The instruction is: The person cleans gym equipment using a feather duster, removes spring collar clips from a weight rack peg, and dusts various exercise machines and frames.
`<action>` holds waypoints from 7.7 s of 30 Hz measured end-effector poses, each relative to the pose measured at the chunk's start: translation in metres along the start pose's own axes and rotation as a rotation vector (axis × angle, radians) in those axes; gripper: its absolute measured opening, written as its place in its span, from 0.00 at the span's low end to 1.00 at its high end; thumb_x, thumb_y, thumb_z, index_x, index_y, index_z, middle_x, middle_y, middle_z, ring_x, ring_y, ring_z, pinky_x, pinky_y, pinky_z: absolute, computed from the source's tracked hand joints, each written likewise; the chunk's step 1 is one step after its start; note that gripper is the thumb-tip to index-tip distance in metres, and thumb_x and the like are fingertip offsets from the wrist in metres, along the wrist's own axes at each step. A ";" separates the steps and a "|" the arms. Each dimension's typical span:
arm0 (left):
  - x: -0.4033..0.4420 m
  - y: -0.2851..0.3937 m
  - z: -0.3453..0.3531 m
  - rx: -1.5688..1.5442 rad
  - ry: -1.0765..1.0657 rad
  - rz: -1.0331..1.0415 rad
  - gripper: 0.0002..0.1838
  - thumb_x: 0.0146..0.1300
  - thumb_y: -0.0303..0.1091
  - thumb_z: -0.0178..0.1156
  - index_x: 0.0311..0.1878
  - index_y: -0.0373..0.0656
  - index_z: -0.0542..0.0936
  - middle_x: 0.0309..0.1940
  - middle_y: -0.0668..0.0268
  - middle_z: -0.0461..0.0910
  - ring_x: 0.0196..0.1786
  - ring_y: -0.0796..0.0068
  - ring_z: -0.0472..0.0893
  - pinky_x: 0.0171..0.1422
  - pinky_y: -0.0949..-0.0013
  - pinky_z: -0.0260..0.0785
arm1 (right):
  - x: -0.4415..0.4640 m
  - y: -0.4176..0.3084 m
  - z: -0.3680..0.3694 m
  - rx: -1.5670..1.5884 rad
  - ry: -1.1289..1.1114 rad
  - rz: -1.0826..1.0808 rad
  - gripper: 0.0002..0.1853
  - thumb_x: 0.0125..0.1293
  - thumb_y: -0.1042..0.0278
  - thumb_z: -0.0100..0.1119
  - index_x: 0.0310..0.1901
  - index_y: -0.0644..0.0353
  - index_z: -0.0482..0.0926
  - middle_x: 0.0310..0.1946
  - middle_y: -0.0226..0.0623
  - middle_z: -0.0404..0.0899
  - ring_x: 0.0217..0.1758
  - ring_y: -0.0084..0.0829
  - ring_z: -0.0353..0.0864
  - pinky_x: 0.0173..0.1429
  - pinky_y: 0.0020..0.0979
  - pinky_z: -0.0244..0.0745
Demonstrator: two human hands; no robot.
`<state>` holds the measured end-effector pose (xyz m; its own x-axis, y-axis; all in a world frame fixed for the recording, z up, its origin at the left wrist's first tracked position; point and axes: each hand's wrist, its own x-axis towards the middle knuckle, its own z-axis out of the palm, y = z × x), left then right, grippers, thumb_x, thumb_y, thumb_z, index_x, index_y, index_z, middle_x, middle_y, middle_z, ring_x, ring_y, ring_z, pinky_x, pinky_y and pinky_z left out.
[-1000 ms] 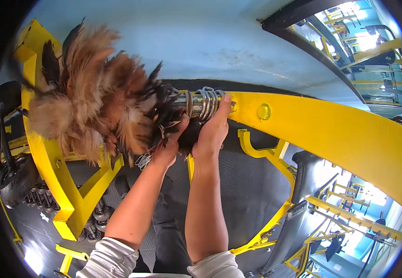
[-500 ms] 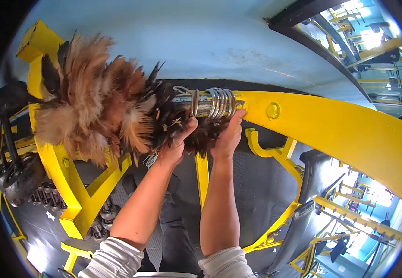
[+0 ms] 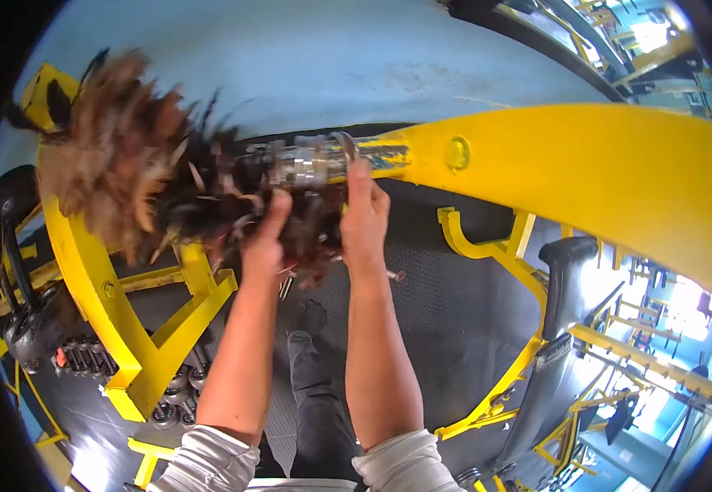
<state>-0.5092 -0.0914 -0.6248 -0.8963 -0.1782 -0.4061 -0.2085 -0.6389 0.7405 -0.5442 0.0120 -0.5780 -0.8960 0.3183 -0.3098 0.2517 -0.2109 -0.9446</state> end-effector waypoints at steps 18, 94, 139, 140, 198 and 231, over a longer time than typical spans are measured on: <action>0.002 0.042 -0.029 -0.276 0.082 0.001 0.21 0.54 0.25 0.66 0.52 0.34 0.74 0.46 0.62 0.77 0.46 0.70 0.78 0.54 0.67 0.71 | 0.001 0.013 0.008 0.110 -0.466 0.131 0.26 0.60 0.55 0.64 0.54 0.62 0.73 0.47 0.32 0.76 0.49 0.24 0.71 0.56 0.28 0.66; 0.050 -0.280 -0.360 1.293 0.127 -0.338 0.24 0.48 0.35 0.63 0.48 0.32 0.75 0.41 0.60 0.79 0.43 0.63 0.77 0.51 0.68 0.67 | -0.037 0.510 -0.107 -0.740 -0.191 0.921 0.36 0.54 0.40 0.58 0.55 0.66 0.73 0.58 0.50 0.70 0.63 0.47 0.68 0.63 0.39 0.67; -0.181 0.220 -0.033 0.483 -0.281 -0.265 0.41 0.60 0.53 0.58 0.70 0.46 0.54 0.51 0.58 0.72 0.45 0.73 0.73 0.48 0.67 0.67 | -0.247 -0.097 -0.024 -1.148 -0.249 -0.122 0.19 0.62 0.66 0.47 0.56 0.51 0.73 0.41 0.55 0.78 0.47 0.55 0.76 0.51 0.46 0.73; -0.177 0.217 -0.045 0.482 -0.240 -0.294 0.39 0.59 0.53 0.59 0.69 0.47 0.57 0.52 0.58 0.72 0.44 0.73 0.73 0.48 0.66 0.66 | -0.240 -0.096 -0.030 -1.112 -0.150 -0.176 0.18 0.62 0.67 0.48 0.54 0.54 0.74 0.41 0.55 0.78 0.49 0.54 0.76 0.51 0.44 0.73; -0.233 0.059 -0.127 1.088 -0.607 -0.571 0.37 0.55 0.54 0.62 0.63 0.40 0.67 0.52 0.51 0.74 0.57 0.58 0.73 0.61 0.64 0.64 | -0.400 0.036 -0.166 -1.056 0.086 0.887 0.38 0.50 0.64 0.61 0.62 0.71 0.58 0.27 0.49 0.82 0.26 0.44 0.83 0.35 0.34 0.79; -0.566 -0.071 0.024 1.752 -2.953 0.549 0.46 0.46 0.52 0.70 0.68 0.50 0.62 0.67 0.50 0.58 0.67 0.49 0.62 0.68 0.53 0.58 | -0.769 0.132 -0.100 0.218 1.667 0.540 0.18 0.53 0.55 0.60 0.37 0.63 0.82 0.31 0.51 0.81 0.37 0.47 0.81 0.43 0.42 0.74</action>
<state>0.0035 0.0728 -0.4342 0.6369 0.5515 -0.5387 0.7707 -0.4728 0.4272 0.2141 -0.1685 -0.4755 0.5904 0.6659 -0.4560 0.1926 -0.6649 -0.7217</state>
